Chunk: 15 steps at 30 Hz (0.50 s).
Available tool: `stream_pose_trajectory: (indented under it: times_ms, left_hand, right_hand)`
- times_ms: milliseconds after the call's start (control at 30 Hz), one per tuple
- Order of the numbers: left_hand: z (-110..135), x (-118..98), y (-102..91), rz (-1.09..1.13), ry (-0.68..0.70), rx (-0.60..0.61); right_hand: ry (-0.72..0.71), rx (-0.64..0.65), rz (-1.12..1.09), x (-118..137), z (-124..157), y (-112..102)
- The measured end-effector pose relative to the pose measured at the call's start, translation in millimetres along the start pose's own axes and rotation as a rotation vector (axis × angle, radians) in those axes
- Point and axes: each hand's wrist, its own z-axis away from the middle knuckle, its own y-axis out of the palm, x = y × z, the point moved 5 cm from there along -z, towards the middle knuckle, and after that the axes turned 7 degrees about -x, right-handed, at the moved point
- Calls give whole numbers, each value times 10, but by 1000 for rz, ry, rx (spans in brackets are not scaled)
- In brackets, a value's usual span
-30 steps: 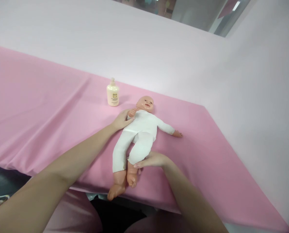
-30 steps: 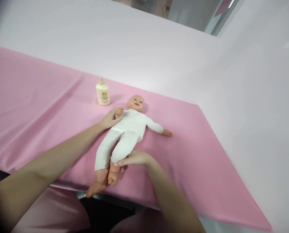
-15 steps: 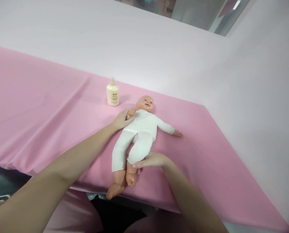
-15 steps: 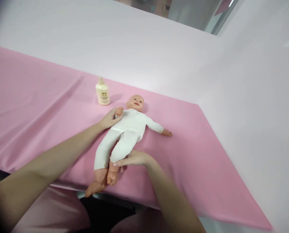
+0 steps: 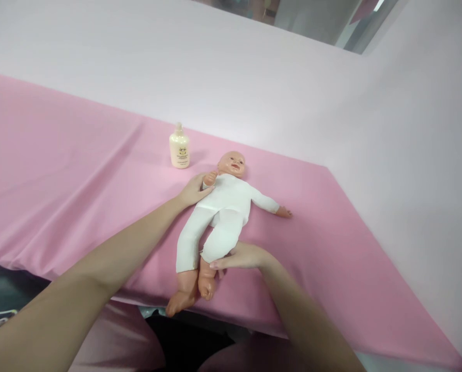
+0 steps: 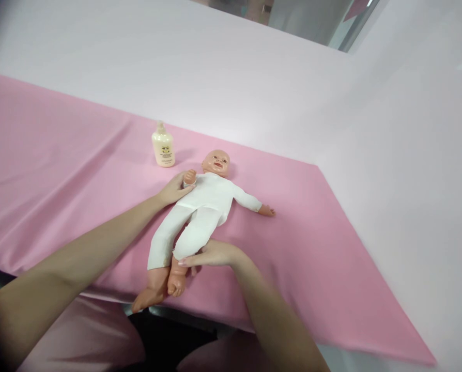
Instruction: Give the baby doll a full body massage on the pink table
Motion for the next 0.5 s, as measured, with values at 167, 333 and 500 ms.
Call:
stream_pose_trajectory:
  times_ms: [167,333,500]
  left_hand:
    - [-5,-42,-8,20,20,5]
    - [-4,-55,-11,5,9,1]
    - [-5,-24,-5,-3,3,4]
  right_hand:
    - [19,-19,-5,-14,4,-14]
    - [20,4,-20,-8,-10,-25]
    - [20,7,-24,18,-12,-22]
